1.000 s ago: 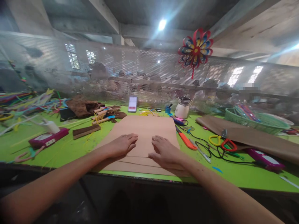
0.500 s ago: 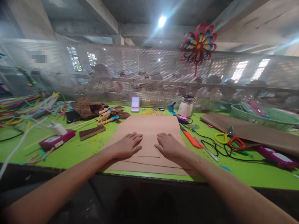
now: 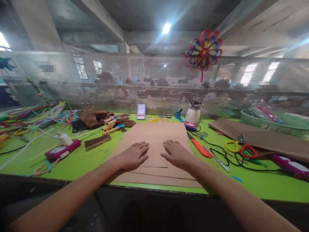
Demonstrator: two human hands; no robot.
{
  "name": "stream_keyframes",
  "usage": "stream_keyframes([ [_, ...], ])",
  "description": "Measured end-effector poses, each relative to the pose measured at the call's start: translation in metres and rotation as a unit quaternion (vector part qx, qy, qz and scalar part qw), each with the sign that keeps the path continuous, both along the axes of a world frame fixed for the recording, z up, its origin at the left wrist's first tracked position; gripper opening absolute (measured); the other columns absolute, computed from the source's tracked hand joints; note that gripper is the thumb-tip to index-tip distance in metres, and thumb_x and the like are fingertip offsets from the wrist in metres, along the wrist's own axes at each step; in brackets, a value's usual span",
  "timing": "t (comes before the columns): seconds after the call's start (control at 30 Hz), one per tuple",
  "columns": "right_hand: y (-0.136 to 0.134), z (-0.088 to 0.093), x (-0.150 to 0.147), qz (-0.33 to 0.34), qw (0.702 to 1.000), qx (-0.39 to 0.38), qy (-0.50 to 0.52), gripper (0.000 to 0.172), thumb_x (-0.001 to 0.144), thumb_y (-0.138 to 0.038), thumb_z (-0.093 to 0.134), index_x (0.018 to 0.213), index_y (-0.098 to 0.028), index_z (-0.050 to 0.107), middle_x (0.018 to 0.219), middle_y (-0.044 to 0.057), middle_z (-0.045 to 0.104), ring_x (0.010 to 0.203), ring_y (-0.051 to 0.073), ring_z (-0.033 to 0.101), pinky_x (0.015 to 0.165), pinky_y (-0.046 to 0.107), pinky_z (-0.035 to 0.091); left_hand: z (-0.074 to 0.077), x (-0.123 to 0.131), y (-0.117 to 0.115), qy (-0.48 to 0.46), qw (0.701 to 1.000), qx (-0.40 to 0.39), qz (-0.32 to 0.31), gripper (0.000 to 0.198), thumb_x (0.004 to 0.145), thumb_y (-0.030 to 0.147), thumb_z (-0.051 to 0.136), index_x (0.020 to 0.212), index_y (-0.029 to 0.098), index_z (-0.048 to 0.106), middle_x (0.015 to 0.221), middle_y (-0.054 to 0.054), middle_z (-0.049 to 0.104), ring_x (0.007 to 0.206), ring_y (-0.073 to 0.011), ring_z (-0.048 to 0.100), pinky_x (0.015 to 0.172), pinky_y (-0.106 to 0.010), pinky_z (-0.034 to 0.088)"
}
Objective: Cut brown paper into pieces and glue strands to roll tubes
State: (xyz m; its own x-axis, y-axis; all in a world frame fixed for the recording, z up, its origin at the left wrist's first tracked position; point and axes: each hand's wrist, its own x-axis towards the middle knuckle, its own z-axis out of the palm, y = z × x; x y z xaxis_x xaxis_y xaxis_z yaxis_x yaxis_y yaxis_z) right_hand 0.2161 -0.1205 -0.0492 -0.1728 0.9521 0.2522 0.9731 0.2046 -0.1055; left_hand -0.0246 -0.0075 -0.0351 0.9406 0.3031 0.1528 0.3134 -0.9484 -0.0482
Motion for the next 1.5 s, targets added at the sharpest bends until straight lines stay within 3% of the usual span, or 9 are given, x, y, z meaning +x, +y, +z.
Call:
stream_keyframes([
  [0.4, 0.001, -0.007, 0.004, -0.002, 1.000, 0.019, 0.006, 0.055, 0.094, -0.051, 0.037, 0.131, -0.013, 0.052, 0.139, 0.014, 0.049, 0.130, 0.027, 0.040, 0.107, 0.046, 0.031, 0.002, 0.001, -0.003, -0.002, 1.000, -0.013, 0.011, 0.053, 0.096, 0.046, 0.028, 0.133, 0.013, 0.044, 0.143, -0.016, 0.042, 0.134, -0.0287, 0.034, 0.108, -0.045, 0.027],
  [0.7, -0.001, 0.001, -0.003, 0.014, 0.999, 0.037, 0.018, 0.046, 0.092, -0.050, 0.044, 0.120, -0.016, 0.058, 0.129, 0.013, 0.057, 0.124, 0.026, 0.045, 0.104, 0.044, 0.034, 0.005, 0.004, 0.002, -0.001, 0.999, -0.040, 0.024, 0.055, 0.093, 0.047, 0.035, 0.133, 0.011, 0.047, 0.143, -0.016, 0.043, 0.133, -0.0295, 0.036, 0.108, -0.043, 0.028],
  [1.23, -0.002, -0.001, -0.005, 0.008, 0.999, 0.037, 0.011, 0.045, 0.093, -0.048, 0.042, 0.120, -0.016, 0.058, 0.130, 0.014, 0.055, 0.121, 0.025, 0.045, 0.101, 0.044, 0.035, 0.002, 0.004, 0.004, -0.013, 0.999, -0.048, 0.021, 0.056, 0.092, 0.048, 0.036, 0.133, 0.011, 0.048, 0.143, -0.016, 0.043, 0.132, -0.0298, 0.037, 0.108, -0.043, 0.028],
  [1.5, -0.004, 0.004, -0.007, 0.021, 0.997, 0.073, 0.008, 0.033, 0.091, -0.046, 0.047, 0.103, -0.019, 0.061, 0.120, 0.013, 0.058, 0.114, 0.026, 0.046, 0.096, 0.044, 0.036, 0.002, 0.004, 0.004, -0.019, 0.998, -0.054, 0.027, 0.054, 0.091, 0.048, 0.038, 0.131, 0.013, 0.049, 0.141, -0.015, 0.045, 0.133, -0.0314, 0.036, 0.109, -0.044, 0.029],
])
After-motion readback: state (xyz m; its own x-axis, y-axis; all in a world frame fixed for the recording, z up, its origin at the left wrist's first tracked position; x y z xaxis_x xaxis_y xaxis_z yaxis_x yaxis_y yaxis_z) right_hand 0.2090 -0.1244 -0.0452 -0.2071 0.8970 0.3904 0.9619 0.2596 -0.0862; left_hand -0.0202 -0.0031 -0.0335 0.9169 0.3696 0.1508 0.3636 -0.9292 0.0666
